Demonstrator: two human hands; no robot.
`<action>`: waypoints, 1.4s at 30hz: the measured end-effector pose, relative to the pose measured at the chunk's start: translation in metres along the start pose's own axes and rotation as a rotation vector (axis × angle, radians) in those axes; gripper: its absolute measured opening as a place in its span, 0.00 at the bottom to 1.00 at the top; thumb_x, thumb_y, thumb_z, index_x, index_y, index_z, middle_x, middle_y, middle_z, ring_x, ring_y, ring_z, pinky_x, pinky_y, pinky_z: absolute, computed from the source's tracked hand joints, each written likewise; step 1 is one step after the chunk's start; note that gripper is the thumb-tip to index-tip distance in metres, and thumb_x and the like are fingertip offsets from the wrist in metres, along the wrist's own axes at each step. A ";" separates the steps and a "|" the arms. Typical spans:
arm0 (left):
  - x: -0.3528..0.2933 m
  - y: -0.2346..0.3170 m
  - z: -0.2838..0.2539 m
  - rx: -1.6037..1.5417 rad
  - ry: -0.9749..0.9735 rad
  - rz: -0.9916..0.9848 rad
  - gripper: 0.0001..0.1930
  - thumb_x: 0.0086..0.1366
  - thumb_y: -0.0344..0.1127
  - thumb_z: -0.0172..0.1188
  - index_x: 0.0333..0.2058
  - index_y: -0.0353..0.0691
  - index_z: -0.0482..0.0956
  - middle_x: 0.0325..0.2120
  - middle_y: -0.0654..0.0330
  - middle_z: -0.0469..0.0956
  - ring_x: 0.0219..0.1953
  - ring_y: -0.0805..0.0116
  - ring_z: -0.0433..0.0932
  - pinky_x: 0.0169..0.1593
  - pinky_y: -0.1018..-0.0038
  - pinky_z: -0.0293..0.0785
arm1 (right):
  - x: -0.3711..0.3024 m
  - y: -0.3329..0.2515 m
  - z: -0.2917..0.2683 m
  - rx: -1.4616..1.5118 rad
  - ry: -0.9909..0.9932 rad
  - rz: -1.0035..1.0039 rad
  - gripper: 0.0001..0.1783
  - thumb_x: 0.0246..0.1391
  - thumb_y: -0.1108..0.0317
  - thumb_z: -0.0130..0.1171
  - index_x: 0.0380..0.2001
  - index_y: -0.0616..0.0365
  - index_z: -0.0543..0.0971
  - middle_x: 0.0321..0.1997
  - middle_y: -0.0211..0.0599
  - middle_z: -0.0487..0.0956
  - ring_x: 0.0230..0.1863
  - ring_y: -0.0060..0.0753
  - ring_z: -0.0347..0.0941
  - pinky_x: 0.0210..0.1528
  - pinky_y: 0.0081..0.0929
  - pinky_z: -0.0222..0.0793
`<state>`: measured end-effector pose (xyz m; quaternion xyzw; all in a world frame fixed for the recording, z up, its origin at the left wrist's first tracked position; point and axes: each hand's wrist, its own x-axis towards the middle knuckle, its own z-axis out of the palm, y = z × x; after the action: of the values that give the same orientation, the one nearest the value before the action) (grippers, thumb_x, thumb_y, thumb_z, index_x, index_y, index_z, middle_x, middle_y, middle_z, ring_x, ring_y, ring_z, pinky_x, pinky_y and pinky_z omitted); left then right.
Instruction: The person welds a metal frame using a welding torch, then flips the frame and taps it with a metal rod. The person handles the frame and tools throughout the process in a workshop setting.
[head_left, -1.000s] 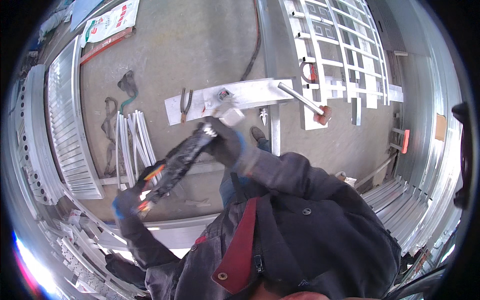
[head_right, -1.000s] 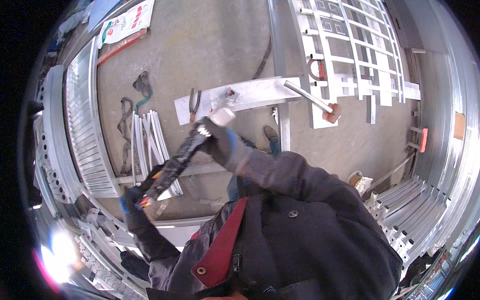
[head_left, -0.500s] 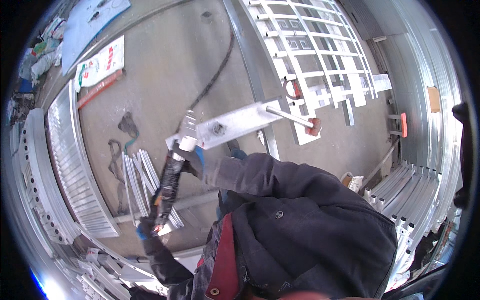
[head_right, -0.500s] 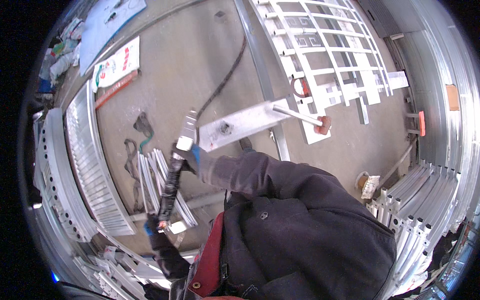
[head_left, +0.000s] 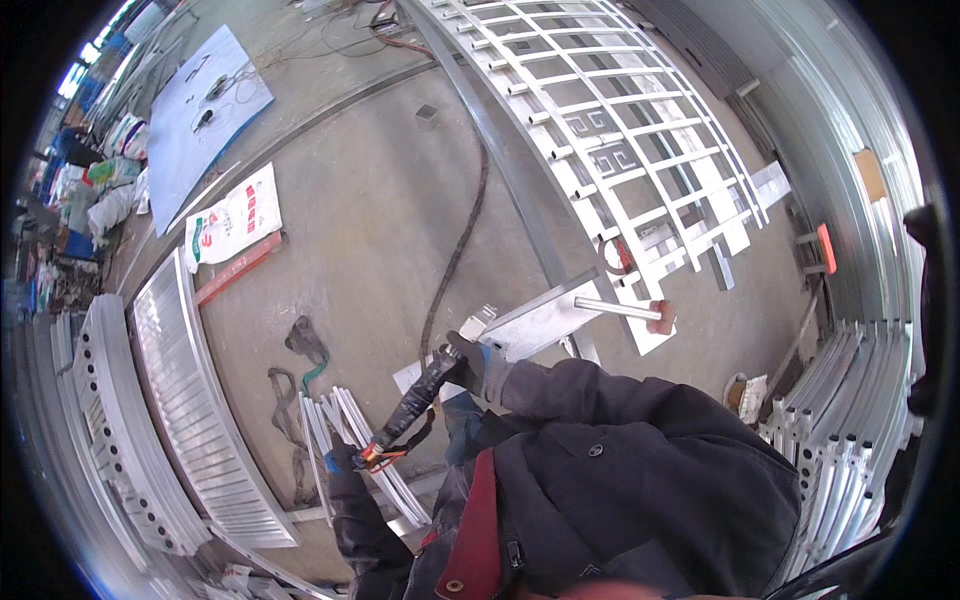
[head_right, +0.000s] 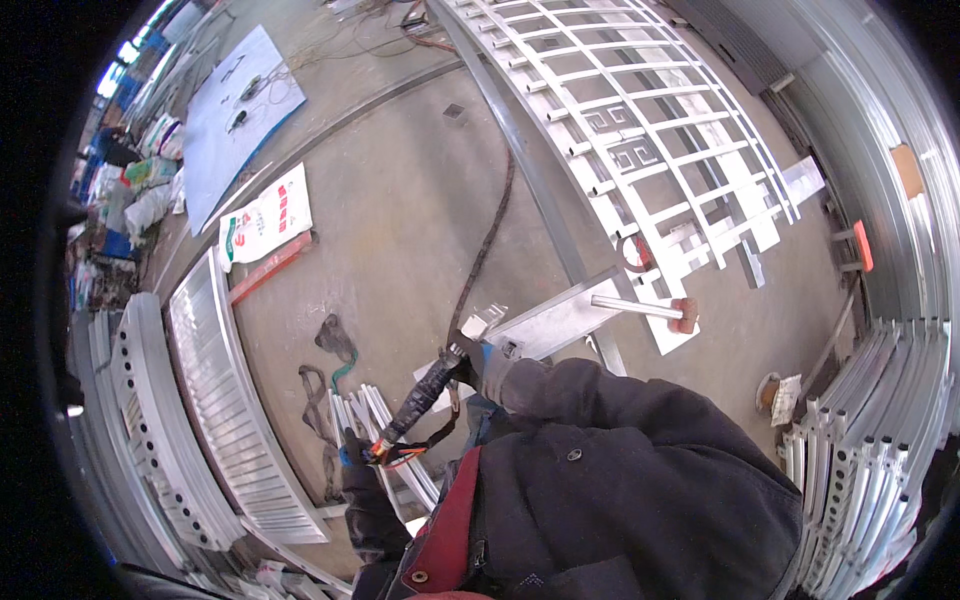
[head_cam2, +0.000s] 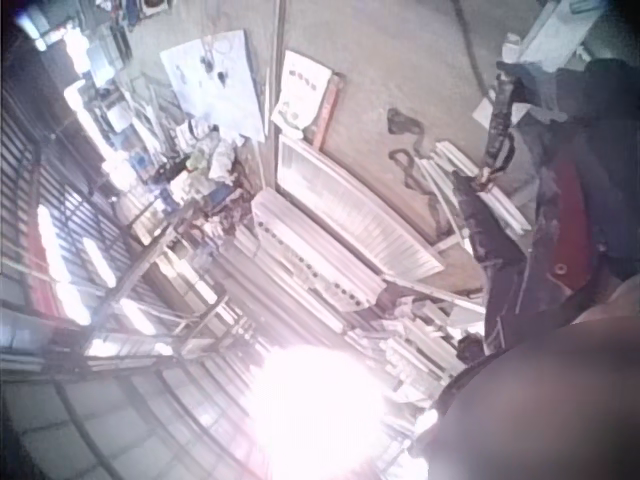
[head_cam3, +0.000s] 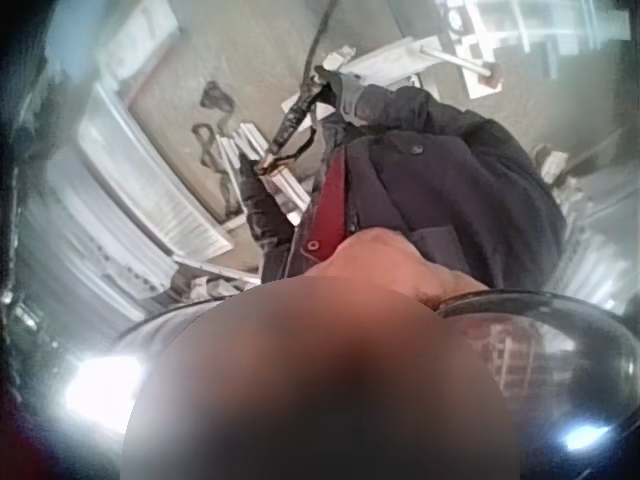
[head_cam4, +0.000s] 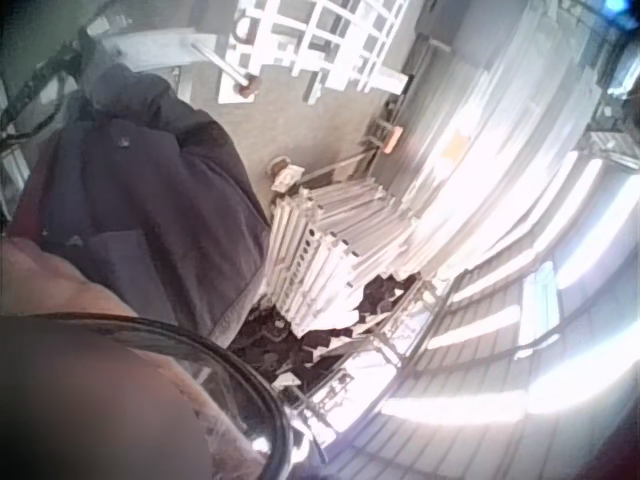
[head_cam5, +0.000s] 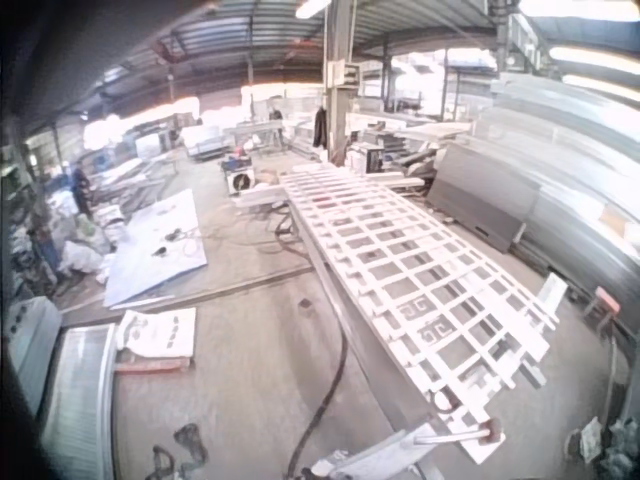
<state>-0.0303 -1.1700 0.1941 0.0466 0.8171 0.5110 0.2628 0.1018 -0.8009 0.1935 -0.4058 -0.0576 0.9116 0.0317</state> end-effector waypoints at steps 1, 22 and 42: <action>0.015 0.007 -0.015 0.010 0.010 0.023 0.23 0.75 0.53 0.50 0.33 0.36 0.78 0.25 0.61 0.76 0.28 0.68 0.74 0.42 0.66 0.72 | 0.015 0.005 0.008 0.001 0.033 0.005 0.13 0.64 0.55 0.62 0.33 0.51 0.76 0.30 0.35 0.80 0.31 0.38 0.79 0.41 0.40 0.81; 0.095 -0.012 -0.246 0.297 0.107 0.019 0.17 0.75 0.45 0.50 0.48 0.36 0.76 0.34 0.59 0.79 0.34 0.70 0.76 0.43 0.68 0.74 | 0.077 0.059 0.250 -0.187 -0.463 -0.181 0.21 0.63 0.51 0.64 0.44 0.57 0.73 0.37 0.36 0.81 0.35 0.32 0.79 0.41 0.38 0.79; 0.176 0.216 0.251 0.117 -0.785 -0.348 0.32 0.66 0.49 0.65 0.62 0.36 0.69 0.30 0.61 0.79 0.26 0.69 0.78 0.31 0.74 0.75 | 0.108 -0.140 0.032 -0.319 -0.239 -0.414 0.24 0.62 0.51 0.63 0.52 0.57 0.73 0.41 0.34 0.79 0.39 0.29 0.76 0.40 0.32 0.75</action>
<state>-0.1027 -0.8034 0.2270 0.1136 0.6785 0.3556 0.6327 0.0073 -0.6530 0.1531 -0.2750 -0.2854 0.9064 0.1460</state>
